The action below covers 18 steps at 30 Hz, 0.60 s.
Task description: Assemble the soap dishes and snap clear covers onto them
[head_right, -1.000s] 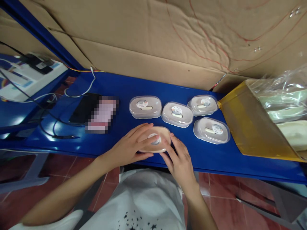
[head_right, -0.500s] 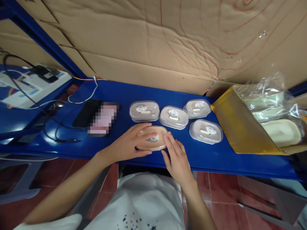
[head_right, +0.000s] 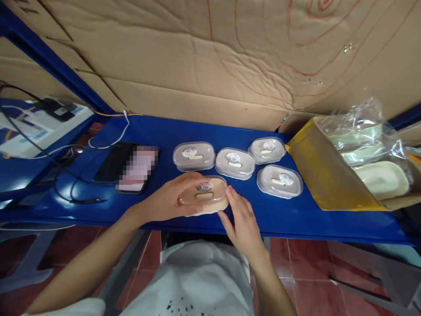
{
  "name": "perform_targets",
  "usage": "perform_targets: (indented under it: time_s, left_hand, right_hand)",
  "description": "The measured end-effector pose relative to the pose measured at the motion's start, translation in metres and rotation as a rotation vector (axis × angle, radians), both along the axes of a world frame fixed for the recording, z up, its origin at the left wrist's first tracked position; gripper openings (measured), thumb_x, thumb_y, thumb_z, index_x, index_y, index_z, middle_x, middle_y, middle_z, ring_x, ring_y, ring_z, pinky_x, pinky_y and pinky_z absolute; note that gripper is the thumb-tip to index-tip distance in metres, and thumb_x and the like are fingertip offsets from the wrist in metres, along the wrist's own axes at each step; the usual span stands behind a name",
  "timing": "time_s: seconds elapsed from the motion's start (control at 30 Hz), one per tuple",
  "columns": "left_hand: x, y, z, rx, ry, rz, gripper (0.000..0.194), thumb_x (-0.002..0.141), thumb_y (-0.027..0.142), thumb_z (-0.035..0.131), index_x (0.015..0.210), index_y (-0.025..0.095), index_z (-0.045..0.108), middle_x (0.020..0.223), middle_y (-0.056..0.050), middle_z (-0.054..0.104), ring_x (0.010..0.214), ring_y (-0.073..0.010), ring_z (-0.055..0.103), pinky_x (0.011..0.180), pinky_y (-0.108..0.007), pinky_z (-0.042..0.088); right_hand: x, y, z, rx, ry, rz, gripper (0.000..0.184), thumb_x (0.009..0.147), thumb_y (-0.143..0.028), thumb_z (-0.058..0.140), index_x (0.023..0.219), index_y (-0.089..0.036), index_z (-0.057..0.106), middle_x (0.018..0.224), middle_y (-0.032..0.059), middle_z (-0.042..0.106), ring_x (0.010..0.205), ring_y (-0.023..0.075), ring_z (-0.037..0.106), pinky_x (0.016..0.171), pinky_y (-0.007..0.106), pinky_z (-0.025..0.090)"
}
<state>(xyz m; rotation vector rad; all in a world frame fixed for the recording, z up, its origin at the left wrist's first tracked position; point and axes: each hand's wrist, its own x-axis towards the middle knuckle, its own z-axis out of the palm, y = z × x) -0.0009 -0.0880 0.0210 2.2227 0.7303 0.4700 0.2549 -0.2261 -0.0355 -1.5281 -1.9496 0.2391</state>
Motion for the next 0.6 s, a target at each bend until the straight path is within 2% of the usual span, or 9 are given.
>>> perform_targets:
  time_s: [0.1, 0.3, 0.5, 0.6]
  left_hand:
    - [0.000, 0.001, 0.000, 0.027, 0.020, -0.015, 0.071, 0.096, 0.057, 0.079, 0.159, 0.033, 0.057, 0.146, -0.009, 0.066, 0.136, -0.0309, 0.065, 0.116, -0.050, 0.055]
    - [-0.004, 0.001, -0.009, 0.237, 0.099, 0.045, 0.065, 0.093, 0.047, 0.084, 0.151, 0.029, 0.060, 0.157, -0.014, 0.055, 0.143, -0.0376, 0.060, 0.120, -0.058, 0.051]
    - [-0.008, -0.001, -0.012, 0.272, 0.166, 0.049, 0.070, 0.089, 0.041, 0.089, 0.151, 0.033, 0.058, 0.160, -0.015, 0.051, 0.144, -0.0395, 0.059, 0.118, -0.061, 0.053]
    - [-0.009, -0.004, -0.017, 0.289, 0.147, 0.044, 0.075, 0.089, 0.037, 0.091, 0.154, 0.034, 0.055, 0.165, -0.014, 0.046, 0.151, -0.0403, 0.053, 0.120, -0.062, 0.052]
  right_hand:
    - [0.000, -0.001, -0.001, -0.014, 0.003, -0.011, 0.077, 0.112, -0.036, 0.060, 0.178, -0.032, 0.020, 0.168, 0.0137, 0.055, 0.153, 0.0344, 0.057, 0.118, 0.059, 0.057]
    - [-0.003, -0.001, 0.002, -0.056, -0.032, -0.024, 0.074, 0.112, -0.035, 0.060, 0.177, -0.032, 0.025, 0.170, 0.0127, 0.053, 0.155, 0.0344, 0.053, 0.121, 0.059, 0.055]
    - [-0.003, -0.001, 0.003, -0.084, -0.037, -0.024, 0.070, 0.112, -0.037, 0.058, 0.176, -0.037, 0.028, 0.171, 0.0102, 0.052, 0.154, 0.0347, 0.055, 0.120, 0.061, 0.054]
    - [-0.004, -0.001, 0.003, -0.091, -0.029, -0.023, 0.070, 0.112, -0.038, 0.058, 0.176, -0.037, 0.028, 0.170, 0.0105, 0.053, 0.152, 0.0355, 0.056, 0.120, 0.062, 0.054]
